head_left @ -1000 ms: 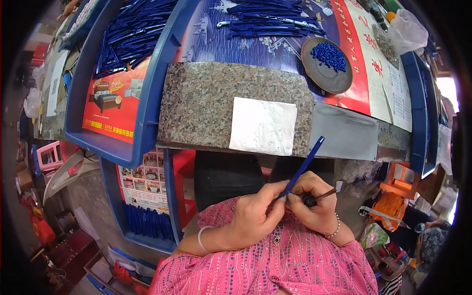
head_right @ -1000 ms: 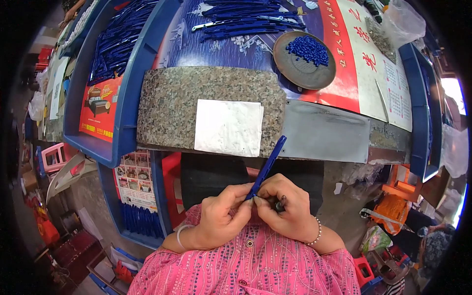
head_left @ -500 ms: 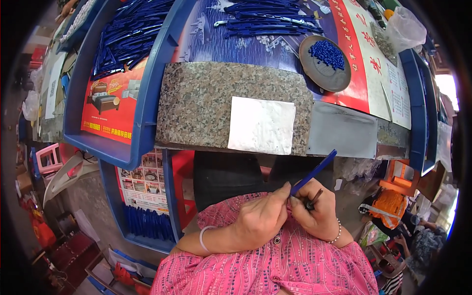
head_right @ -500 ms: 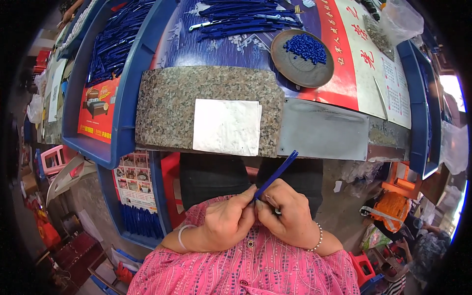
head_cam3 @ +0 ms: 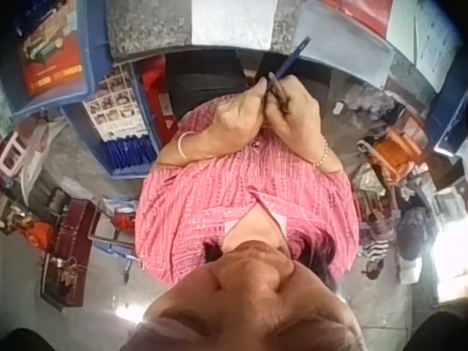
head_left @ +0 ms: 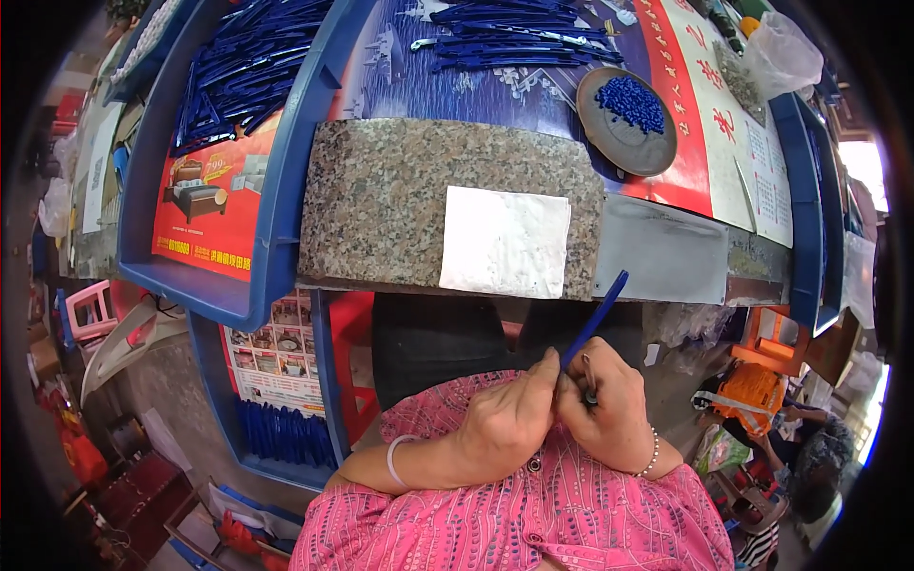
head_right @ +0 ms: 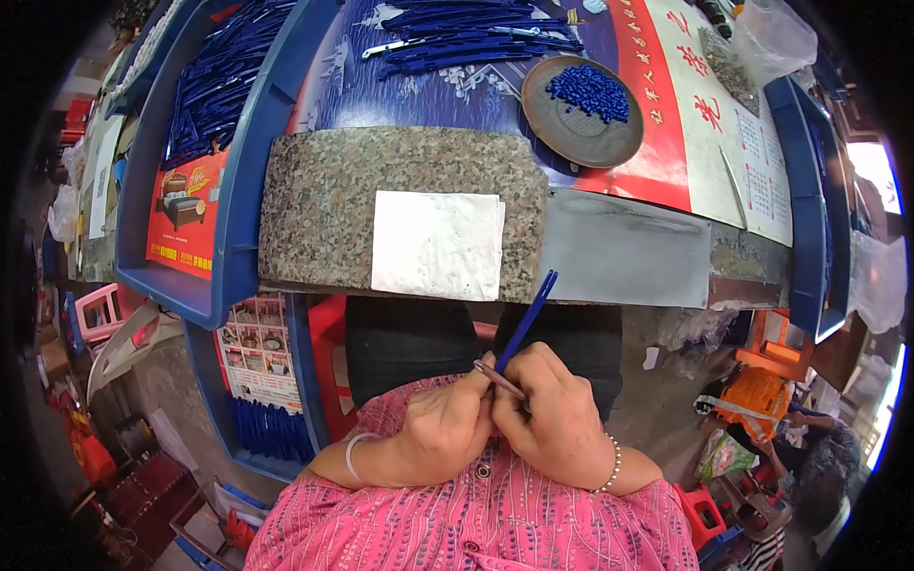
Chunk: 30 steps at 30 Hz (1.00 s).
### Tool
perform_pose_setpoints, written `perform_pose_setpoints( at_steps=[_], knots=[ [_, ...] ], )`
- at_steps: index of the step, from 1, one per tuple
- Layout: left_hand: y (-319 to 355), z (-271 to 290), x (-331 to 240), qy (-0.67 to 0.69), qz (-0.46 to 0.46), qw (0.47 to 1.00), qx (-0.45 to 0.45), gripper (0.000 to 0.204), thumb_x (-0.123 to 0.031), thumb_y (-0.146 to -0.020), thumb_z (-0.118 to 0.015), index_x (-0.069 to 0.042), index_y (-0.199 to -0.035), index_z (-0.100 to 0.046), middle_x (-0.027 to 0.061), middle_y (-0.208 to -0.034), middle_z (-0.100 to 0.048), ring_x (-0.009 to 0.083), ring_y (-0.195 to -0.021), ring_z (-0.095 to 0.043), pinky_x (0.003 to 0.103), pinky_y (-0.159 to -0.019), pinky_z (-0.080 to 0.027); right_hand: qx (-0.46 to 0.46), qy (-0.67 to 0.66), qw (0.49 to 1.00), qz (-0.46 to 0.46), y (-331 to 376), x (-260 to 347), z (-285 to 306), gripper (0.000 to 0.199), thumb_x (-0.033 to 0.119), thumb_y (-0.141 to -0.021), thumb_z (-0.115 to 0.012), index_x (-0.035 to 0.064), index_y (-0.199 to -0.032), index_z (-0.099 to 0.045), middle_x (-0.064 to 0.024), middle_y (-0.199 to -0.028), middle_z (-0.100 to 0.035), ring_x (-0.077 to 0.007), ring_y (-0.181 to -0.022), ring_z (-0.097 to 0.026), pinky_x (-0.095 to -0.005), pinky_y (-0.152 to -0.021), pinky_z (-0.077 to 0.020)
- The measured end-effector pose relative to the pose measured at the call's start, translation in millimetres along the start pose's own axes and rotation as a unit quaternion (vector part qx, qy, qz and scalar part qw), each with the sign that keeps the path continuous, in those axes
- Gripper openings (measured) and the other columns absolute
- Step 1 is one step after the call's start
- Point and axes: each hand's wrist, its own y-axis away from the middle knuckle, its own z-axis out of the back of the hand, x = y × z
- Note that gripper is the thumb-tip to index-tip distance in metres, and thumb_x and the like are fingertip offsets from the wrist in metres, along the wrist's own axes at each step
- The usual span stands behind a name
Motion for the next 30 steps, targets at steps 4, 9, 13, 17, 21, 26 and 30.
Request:
perform_pose_setpoints(
  at_steps=[4, 9, 13, 17, 21, 26, 30],
  knots=[
    [-2.0, -0.1, 0.6, 0.059, 0.057, 0.997, -0.013, 0.038, 0.0, -0.076, -0.058, 0.01, -0.112, -0.048, 0.0195, -0.084, -0.061, 0.0265, -0.063, -0.063, 0.034, -0.056, -0.051, 0.011, -0.023, 1.0, 0.019, -2.6, -2.7, 3.4, 0.016, -0.002, -0.071, -0.06, 0.0008, -0.084, -0.051, -0.013, -0.075, -0.052, -0.0305, -0.061, -0.055, -0.0356, -0.053, -0.045],
    [-3.4, 2.2, 3.7, 0.178, 0.116, 0.977, -0.029, 0.035, -0.001, -0.08, -0.056, 0.003, -0.114, -0.048, 0.0195, -0.078, -0.06, 0.0299, -0.064, -0.062, 0.036, -0.056, -0.05, 0.026, -0.038, 0.999, 0.027, -3.6, -2.2, 6.6, 0.019, -0.003, -0.07, -0.06, 0.0002, -0.087, -0.053, -0.0125, -0.08, -0.055, -0.0285, -0.066, -0.057, -0.0336, -0.056, -0.0468],
    [-5.1, 3.3, 2.4, 0.186, 0.129, 0.974, -0.026, 0.036, -0.001, -0.08, -0.057, 0.003, -0.114, -0.048, 0.0188, -0.079, -0.061, 0.0302, -0.065, -0.063, 0.036, -0.057, -0.05, 0.026, -0.046, 0.998, 0.024, -3.6, -4.6, 6.1, 0.019, -0.003, -0.069, -0.06, 0.0, -0.087, -0.053, -0.0125, -0.08, -0.055, -0.0278, -0.066, -0.058, -0.0331, -0.056, -0.0473],
    [-4.2, 2.8, 3.4, 0.193, 0.131, 0.972, -0.018, 0.036, -0.001, -0.079, -0.057, 0.003, -0.114, -0.048, 0.0195, -0.083, -0.061, 0.0298, -0.066, -0.063, 0.036, -0.057, -0.051, 0.014, -0.045, 0.998, 0.049, -4.1, -6.3, 6.3, 0.019, -0.002, -0.069, -0.061, 0.0001, -0.087, -0.053, -0.0124, -0.08, -0.055, -0.0269, -0.064, -0.057, -0.0325, -0.054, -0.047],
    [-7.2, 1.3, 1.1, 0.113, 0.091, 0.989, -0.014, 0.036, 0.0, -0.078, -0.057, 0.003, -0.114, -0.049, 0.0196, -0.086, -0.061, 0.03, -0.068, -0.063, 0.035, -0.058, -0.051, -0.001, -0.013, 0.999, 0.05, -3.8, -7.6, 0.2, 0.019, -0.001, -0.069, -0.062, 0.0, -0.086, -0.053, -0.0121, -0.079, -0.054, -0.0263, -0.062, -0.057, -0.0324, -0.052, -0.0465],
    [-5.0, 0.9, 6.3, 0.186, 0.139, 0.973, 0.013, 0.034, 0.0, -0.081, -0.057, 0.005, -0.114, -0.049, 0.0179, -0.091, -0.063, 0.02, -0.071, -0.065, 0.03, -0.059, -0.052, -0.023, -0.047, 0.998, 0.043, -7.6, -6.7, 3.6, 0.008, -0.004, -0.073, -0.058, -0.0001, -0.079, -0.053, -0.0086, -0.069, -0.05, -0.0172, -0.054, -0.048, -0.0272, -0.048, -0.0384],
    [-17.4, 14.1, 6.5, 0.55, 0.322, 0.768, 0.065, 0.023, 0.001, -0.087, -0.049, 0.007, -0.109, -0.048, 0.0174, -0.091, -0.064, 0.0204, -0.073, -0.065, 0.028, -0.068, -0.054, 0.029, -0.171, 0.985, -0.013, -9.3, -19.5, 20.7, 0.005, 0.003, -0.079, -0.057, -0.0013, -0.079, -0.055, -0.0048, -0.07, -0.052, -0.0108, -0.057, -0.047, -0.0233, -0.051, -0.0366]
  ],
)
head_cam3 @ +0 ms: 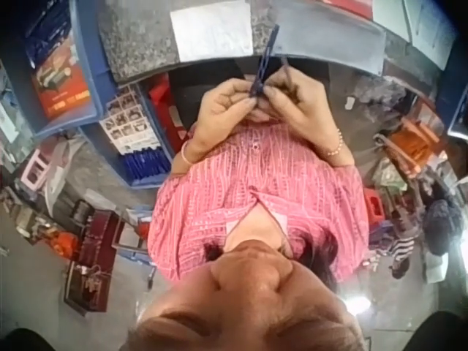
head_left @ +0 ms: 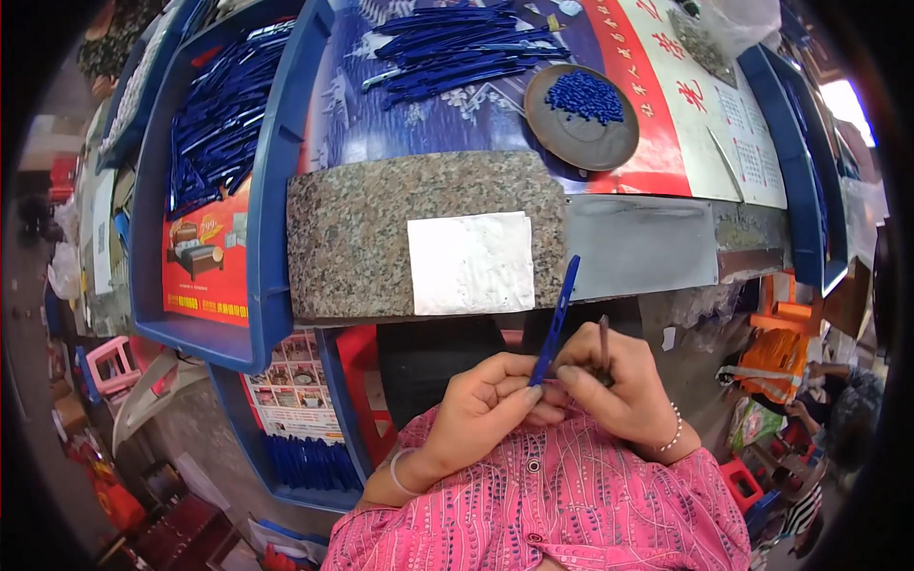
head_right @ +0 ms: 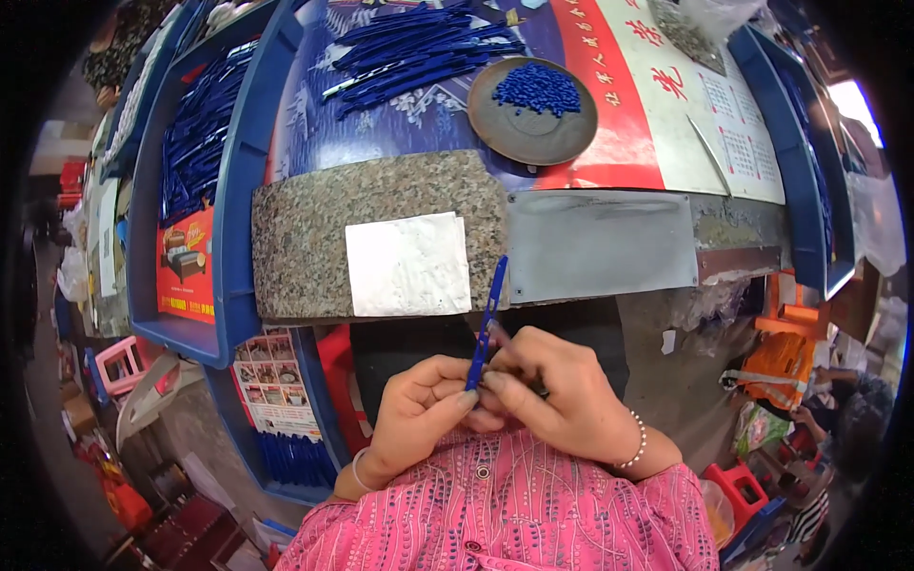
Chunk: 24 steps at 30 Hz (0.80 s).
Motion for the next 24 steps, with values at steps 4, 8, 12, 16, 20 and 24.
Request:
perform_pose_setpoints(
  at_steps=[4, 8, 12, 16, 20, 24],
  knots=[
    [-3.7, 9.4, -10.0, 0.174, 0.162, 0.968, 0.085, 0.025, -0.004, -0.085, -0.049, 0.008, -0.107, -0.049, 0.0206, -0.083, -0.063, 0.0213, -0.065, -0.065, 0.026, -0.061, -0.054, -0.038, -0.165, 0.981, -0.096, -4.5, -2.4, 4.9, 0.017, 0.007, -0.083, -0.057, -0.0019, -0.097, -0.054, -0.0001, -0.078, -0.058, -0.0016, -0.058, -0.047, -0.0167, -0.05, -0.0364],
    [-8.3, 12.2, -7.1, 0.259, 0.188, 0.941, 0.112, 0.026, -0.006, -0.081, -0.053, 0.01, -0.101, -0.052, 0.0203, -0.073, -0.062, 0.0184, -0.048, -0.06, 0.023, -0.049, -0.051, 0.004, -0.267, 0.952, -0.152, -6.9, -3.1, 10.9, 0.021, 0.008, -0.084, -0.056, -0.0032, -0.102, -0.055, -0.0027, -0.083, -0.059, -0.0014, -0.058, -0.049, -0.0155, -0.048, -0.0375],
    [-9.2, 7.0, -4.2, 0.252, 0.182, 0.945, 0.1, 0.026, -0.007, -0.08, -0.053, 0.009, -0.1, -0.052, 0.0193, -0.07, -0.062, 0.0163, -0.044, -0.057, 0.021, -0.044, -0.049, -0.008, -0.254, 0.964, -0.083, -4.3, -13.1, 8.5, 0.019, 0.008, -0.084, -0.057, -0.0026, -0.1, -0.055, -0.0023, -0.083, -0.058, -0.0021, -0.061, -0.05, -0.0159, -0.049, -0.0387],
    [-9.2, 0.8, -3.9, 0.234, 0.157, 0.957, 0.07, 0.028, -0.009, -0.079, -0.054, 0.009, -0.1, -0.052, 0.019, -0.069, -0.062, 0.016, -0.044, -0.057, 0.021, -0.044, -0.048, -0.029, -0.229, 0.97, -0.077, -0.4, -14.5, 10.0, 0.015, 0.006, -0.083, -0.058, -0.0018, -0.095, -0.054, -0.001, -0.081, -0.056, -0.0031, -0.065, -0.05, -0.0179, -0.054, -0.0406],
    [-8.4, -5.7, -7.5, 0.196, 0.136, 0.969, 0.059, 0.025, -0.004, -0.083, -0.05, 0.01, -0.104, -0.051, 0.0187, -0.075, -0.063, 0.0168, -0.055, -0.062, 0.021, -0.052, -0.051, -0.043, -0.144, 0.988, -0.036, 4.0, -11.9, 12.7, 0.013, 0.004, -0.08, -0.06, -0.0014, -0.09, -0.055, -0.0012, -0.077, -0.055, -0.0047, -0.062, -0.05, -0.0198, -0.051, -0.0396],
    [-3.8, -19.6, 1.6, -0.035, -0.028, 0.998, -0.046, 0.024, 0.004, -0.089, -0.044, 0.009, -0.113, -0.047, 0.0144, -0.091, -0.064, 0.0175, -0.082, -0.065, 0.027, -0.075, -0.053, -0.065, -0.012, 0.997, 0.044, 8.8, -7.0, 8.2, 0.013, 0.002, -0.074, -0.063, 0.0013, -0.086, -0.057, -0.0054, -0.072, -0.053, -0.0094, -0.057, -0.053, -0.0219, -0.05, -0.0412]
  ],
)
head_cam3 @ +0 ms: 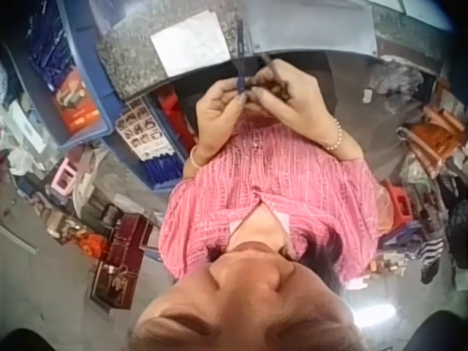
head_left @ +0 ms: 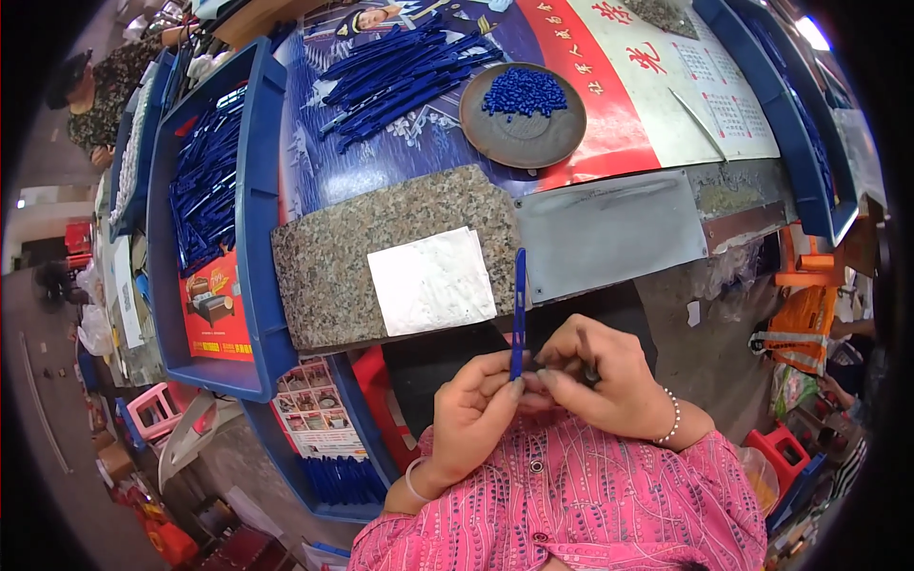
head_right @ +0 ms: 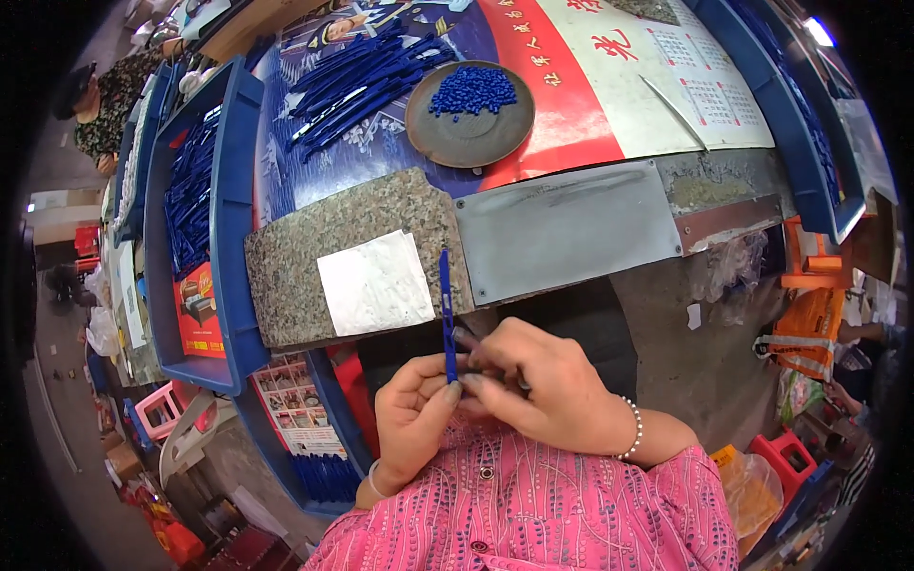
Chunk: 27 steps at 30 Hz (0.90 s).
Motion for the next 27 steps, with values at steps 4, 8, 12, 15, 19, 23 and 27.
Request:
perform_pose_setpoints(
  at_steps=[4, 8, 12, 15, 19, 23, 27],
  knots=[
    [3.0, -1.0, 5.3, -0.211, -0.121, 0.969, -0.035, 0.027, 0.004, -0.086, -0.049, 0.008, -0.113, -0.049, 0.0127, -0.091, -0.065, 0.0162, -0.08, -0.065, 0.026, -0.073, -0.053, -0.012, 0.078, 0.996, 0.048, 0.7, 5.4, -6.2, 0.018, 0.003, -0.07, -0.065, 0.002, -0.086, -0.057, -0.0078, -0.073, -0.054, -0.0178, -0.055, -0.055, -0.0268, -0.049, -0.0442],
    [4.1, -3.1, 3.1, -0.4, -0.216, 0.889, -0.057, 0.032, 0.004, -0.08, -0.057, 0.005, -0.112, -0.052, 0.0127, -0.085, -0.066, 0.0154, -0.07, -0.066, 0.024, -0.062, -0.051, -0.016, 0.104, 0.991, 0.081, 0.7, 2.1, -11.9, 0.02, 0.004, -0.068, -0.067, 0.0019, -0.086, -0.057, -0.0075, -0.072, -0.054, -0.0198, -0.055, -0.056, -0.0272, -0.049, -0.0445],
    [3.9, -0.8, 10.5, -0.456, -0.257, 0.849, -0.073, 0.032, 0.006, -0.077, -0.058, 0.002, -0.109, -0.056, 0.0148, -0.082, -0.066, 0.0165, -0.069, -0.067, 0.023, -0.061, -0.05, 0.001, 0.186, 0.973, 0.134, -0.2, -0.8, -14.5, 0.02, 0.009, -0.068, -0.068, 0.0024, -0.083, -0.056, -0.0098, -0.075, -0.054, -0.0238, -0.064, -0.062, -0.0291, -0.051, -0.0489],
    [4.4, -0.7, 7.4, -0.435, -0.245, 0.864, -0.068, 0.031, 0.005, -0.078, -0.059, 0.003, -0.109, -0.055, 0.0155, -0.084, -0.066, 0.0159, -0.071, -0.067, 0.023, -0.062, -0.05, 0.005, 0.232, 0.958, 0.169, 0.4, -3.7, -15.4, 0.019, 0.009, -0.067, -0.068, 0.0033, -0.081, -0.056, -0.0088, -0.073, -0.053, -0.0232, -0.061, -0.061, -0.0289, -0.05, -0.0489],
    [6.0, 1.9, 9.7, -0.281, -0.137, 0.949, -0.029, 0.032, 0.001, -0.079, -0.057, 0.003, -0.111, -0.054, 0.0176, -0.086, -0.063, 0.0244, -0.063, -0.065, 0.03, -0.055, -0.05, 0.016, 0.177, 0.963, 0.204, -2.3, -14.7, -12.9, 0.018, 0.008, -0.067, -0.068, 0.0038, -0.079, -0.055, -0.0076, -0.069, -0.05, -0.0234, -0.055, -0.057, -0.0295, -0.048, -0.0468],
    [2.3, -0.1, 12.5, -0.35, -0.147, 0.925, -0.03, 0.031, 0.001, -0.081, -0.058, 0.003, -0.111, -0.053, 0.0181, -0.085, -0.065, 0.018, -0.069, -0.066, 0.024, -0.06, -0.05, 0.108, 0.004, 0.994, 0.022, -5.2, -27.4, -7.1, 0.017, 0.0, -0.065, -0.064, 0.0019, -0.081, -0.058, -0.0086, -0.069, -0.053, -0.0208, -0.053, -0.054, -0.0288, -0.046, -0.0434],
    [-1.3, -3.8, 11.6, -0.496, -0.276, 0.822, -0.039, 0.031, -0.001, -0.077, -0.061, 0.002, -0.108, -0.056, 0.0172, -0.082, -0.063, 0.0267, -0.064, -0.064, 0.033, -0.054, -0.05, -0.025, 0.207, 0.969, 0.132, 4.8, -12.2, -23.5, 0.015, 0.005, -0.066, -0.066, 0.006, -0.073, -0.053, -0.0066, -0.066, -0.048, -0.0228, -0.052, -0.053, -0.0327, -0.044, -0.042]
  ],
)
